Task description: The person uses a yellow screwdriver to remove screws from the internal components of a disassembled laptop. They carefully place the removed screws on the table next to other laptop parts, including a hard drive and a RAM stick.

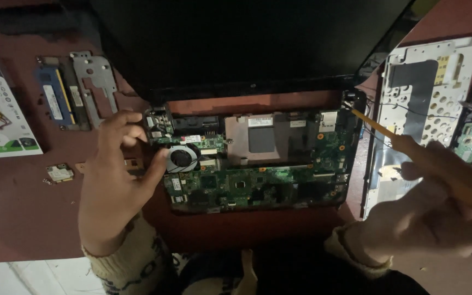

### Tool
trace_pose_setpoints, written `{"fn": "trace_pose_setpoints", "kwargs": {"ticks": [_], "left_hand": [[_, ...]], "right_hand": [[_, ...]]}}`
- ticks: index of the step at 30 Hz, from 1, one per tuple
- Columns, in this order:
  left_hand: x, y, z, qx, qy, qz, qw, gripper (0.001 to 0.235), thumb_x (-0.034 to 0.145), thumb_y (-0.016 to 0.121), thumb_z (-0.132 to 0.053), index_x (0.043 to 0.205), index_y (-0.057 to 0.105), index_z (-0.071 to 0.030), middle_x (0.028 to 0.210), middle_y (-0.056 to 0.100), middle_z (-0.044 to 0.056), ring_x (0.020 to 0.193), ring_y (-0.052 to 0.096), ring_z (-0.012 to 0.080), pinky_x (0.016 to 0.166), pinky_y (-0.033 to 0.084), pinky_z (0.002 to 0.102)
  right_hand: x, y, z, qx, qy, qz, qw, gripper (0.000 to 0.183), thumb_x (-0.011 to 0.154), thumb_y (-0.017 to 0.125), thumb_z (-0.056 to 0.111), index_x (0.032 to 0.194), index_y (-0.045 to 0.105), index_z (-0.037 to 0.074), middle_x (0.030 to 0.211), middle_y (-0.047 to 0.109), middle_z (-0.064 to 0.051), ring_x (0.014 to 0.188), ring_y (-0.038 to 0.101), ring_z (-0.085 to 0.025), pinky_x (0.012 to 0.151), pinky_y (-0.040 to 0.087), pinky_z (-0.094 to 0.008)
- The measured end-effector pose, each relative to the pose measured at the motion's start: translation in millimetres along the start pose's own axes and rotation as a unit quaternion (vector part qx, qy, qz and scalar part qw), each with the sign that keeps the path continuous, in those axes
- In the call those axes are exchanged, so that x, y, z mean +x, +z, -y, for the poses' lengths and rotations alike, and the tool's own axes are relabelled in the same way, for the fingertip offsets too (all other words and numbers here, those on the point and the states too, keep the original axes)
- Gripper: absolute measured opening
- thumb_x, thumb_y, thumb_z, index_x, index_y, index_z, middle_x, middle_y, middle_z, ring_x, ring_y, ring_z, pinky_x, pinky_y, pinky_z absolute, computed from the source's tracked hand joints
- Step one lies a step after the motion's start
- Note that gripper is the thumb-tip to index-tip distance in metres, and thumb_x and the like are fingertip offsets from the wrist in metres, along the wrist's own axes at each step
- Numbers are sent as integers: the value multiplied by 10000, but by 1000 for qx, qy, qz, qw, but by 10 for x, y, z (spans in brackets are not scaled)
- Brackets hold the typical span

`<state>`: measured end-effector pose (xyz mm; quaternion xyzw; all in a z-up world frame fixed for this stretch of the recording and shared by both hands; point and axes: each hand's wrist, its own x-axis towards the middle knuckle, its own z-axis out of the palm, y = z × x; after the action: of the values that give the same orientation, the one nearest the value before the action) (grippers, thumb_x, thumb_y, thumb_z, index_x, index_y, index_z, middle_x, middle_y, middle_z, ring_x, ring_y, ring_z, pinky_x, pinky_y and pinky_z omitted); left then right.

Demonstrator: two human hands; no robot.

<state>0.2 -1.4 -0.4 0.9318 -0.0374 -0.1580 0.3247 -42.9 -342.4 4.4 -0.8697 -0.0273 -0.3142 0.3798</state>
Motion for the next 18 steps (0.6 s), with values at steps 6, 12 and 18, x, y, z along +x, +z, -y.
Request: {"fn": "trace_pose_setpoints", "kwargs": {"ticks": [6,12,18], "left_hand": [[-3,12,-18,19,-7,-3,1000,555,942,643,-282,1364,382,-34,1053,537,130,899,590,261,636,513,393],[-7,-10,9,51,38,-36,997,476,937,693,-262,1285,462,-35,1001,606,79,823,609,240,637,499,385],[-27,13,136,84,78,-62,991,426,958,724,-242,1277,528,-38,997,661,72,669,612,174,547,484,303]], "right_hand": [[137,55,122,14,-28,18,999,556,1071,350,-277,1485,324,94,1046,658,-453,688,642,-443,649,551,-485],[382,-148,473,-53,-45,154,986,370,1078,313,-288,1414,420,-173,1275,545,-356,1189,575,-461,1081,554,-528],[641,-226,272,81,249,234,936,170,1259,372,145,1386,450,64,1364,599,-133,1222,671,-220,1050,595,-320]]}}
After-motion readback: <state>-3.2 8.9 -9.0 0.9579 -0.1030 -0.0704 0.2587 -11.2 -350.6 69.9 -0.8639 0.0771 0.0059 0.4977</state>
